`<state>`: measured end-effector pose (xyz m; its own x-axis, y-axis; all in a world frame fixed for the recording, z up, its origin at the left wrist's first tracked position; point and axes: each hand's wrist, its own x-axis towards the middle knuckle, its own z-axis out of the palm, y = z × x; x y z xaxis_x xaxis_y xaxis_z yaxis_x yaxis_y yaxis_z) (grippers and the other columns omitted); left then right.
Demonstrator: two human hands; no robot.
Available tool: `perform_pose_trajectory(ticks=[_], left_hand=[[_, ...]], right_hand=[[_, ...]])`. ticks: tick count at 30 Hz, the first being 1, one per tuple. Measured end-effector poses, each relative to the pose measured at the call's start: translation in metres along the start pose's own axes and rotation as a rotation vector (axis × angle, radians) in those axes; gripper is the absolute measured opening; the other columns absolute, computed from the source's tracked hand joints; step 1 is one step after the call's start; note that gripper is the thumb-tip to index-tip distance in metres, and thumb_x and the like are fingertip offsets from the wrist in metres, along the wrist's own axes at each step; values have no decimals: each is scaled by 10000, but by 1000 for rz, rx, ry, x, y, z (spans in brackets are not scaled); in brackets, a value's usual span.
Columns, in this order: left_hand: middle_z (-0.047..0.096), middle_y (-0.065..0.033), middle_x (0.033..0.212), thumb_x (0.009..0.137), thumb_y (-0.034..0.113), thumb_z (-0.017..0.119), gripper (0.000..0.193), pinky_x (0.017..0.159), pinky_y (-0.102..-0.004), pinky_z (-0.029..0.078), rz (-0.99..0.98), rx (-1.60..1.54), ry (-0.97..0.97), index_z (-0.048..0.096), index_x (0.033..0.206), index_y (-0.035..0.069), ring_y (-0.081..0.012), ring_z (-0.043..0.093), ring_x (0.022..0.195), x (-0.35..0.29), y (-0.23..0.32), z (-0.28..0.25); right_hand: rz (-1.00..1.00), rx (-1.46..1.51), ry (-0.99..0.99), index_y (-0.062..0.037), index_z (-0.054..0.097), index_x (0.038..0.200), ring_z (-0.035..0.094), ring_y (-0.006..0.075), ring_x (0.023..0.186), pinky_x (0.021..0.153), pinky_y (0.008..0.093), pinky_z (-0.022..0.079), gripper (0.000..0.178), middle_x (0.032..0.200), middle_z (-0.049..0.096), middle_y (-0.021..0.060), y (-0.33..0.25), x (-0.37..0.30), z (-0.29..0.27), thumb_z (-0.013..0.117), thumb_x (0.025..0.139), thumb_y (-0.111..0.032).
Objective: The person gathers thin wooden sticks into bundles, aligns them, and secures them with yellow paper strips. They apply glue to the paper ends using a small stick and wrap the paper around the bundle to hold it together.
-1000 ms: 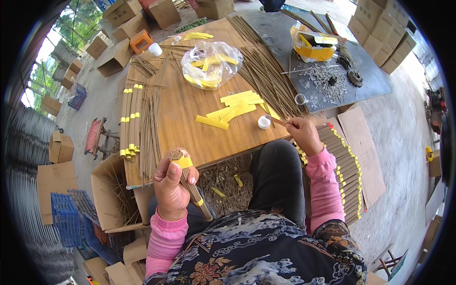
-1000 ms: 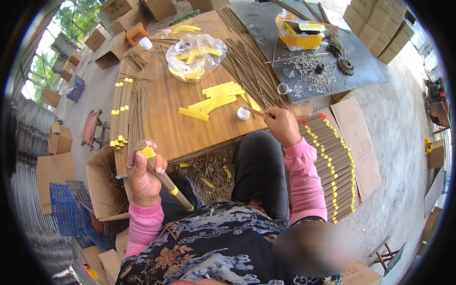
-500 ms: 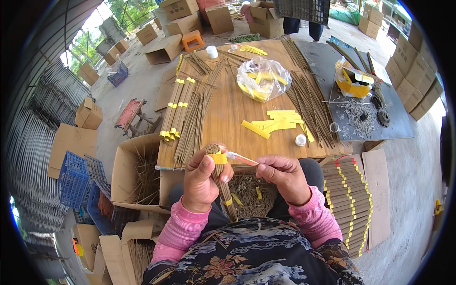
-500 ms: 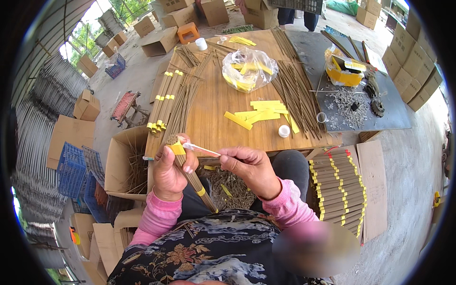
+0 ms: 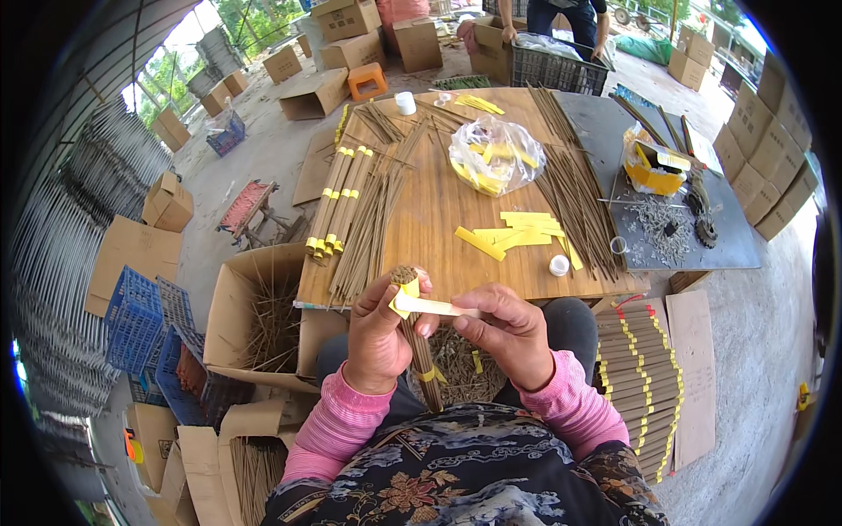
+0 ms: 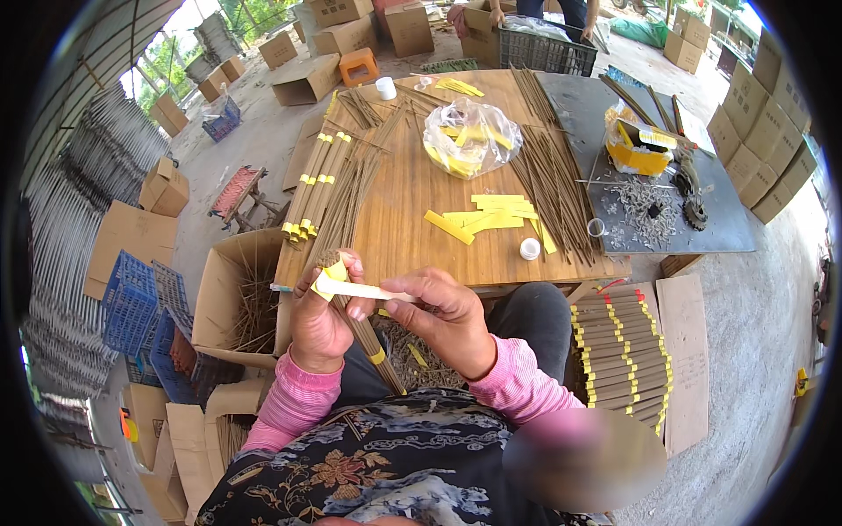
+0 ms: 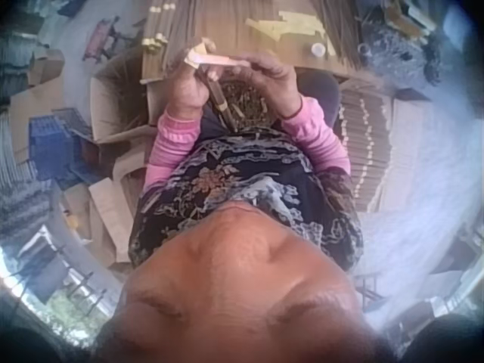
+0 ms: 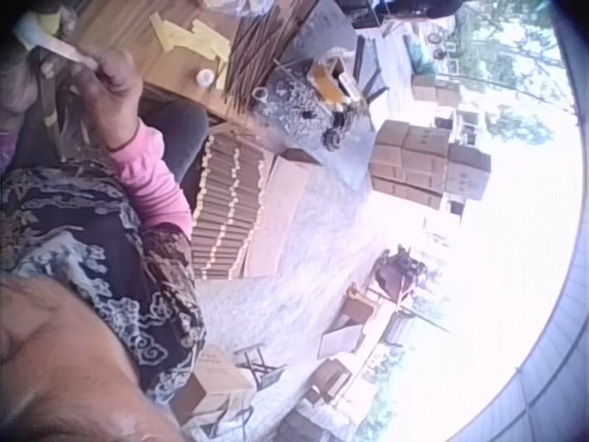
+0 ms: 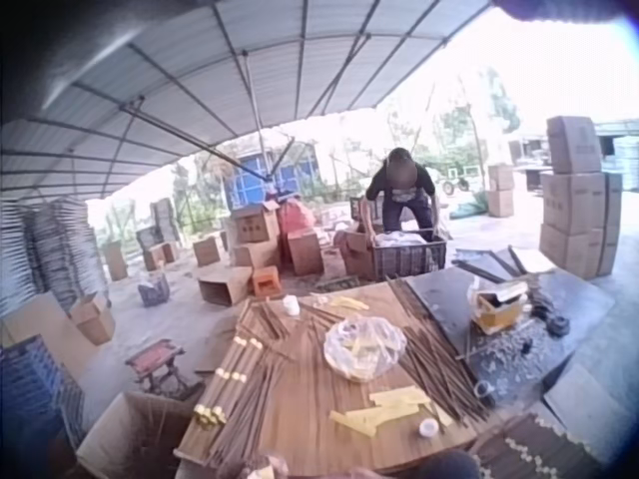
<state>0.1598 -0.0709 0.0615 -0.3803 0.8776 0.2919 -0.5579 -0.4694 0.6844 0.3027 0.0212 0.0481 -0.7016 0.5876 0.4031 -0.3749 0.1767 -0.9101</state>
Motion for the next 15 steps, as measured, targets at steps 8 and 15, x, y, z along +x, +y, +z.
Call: perform_pose_trajectory(ticks=[8, 15], left_hand=[[554, -105, 956, 866, 198, 535, 253, 518, -254, 410, -6, -1, -25, 579, 1044, 24, -149, 502, 597, -1, 1, 2], [546, -109, 950, 870, 240, 526, 289, 515, -258, 404, 10, -35, -25, 571, 1036, 8, -153, 505, 584, 1, 4, 3]], right_hand=[[-40, 0, -1, -39, 619, 1000, 507, 92, 700, 612, 208, 409, 253, 815, 555, 36, -2, 0, 1, 647, 752, 7], [-29, 37, -17, -33, 614, 1004, 490, 77, 691, 613, 198, 401, 249, 814, 549, 24, -1, -1, -3, 644, 760, 2]])
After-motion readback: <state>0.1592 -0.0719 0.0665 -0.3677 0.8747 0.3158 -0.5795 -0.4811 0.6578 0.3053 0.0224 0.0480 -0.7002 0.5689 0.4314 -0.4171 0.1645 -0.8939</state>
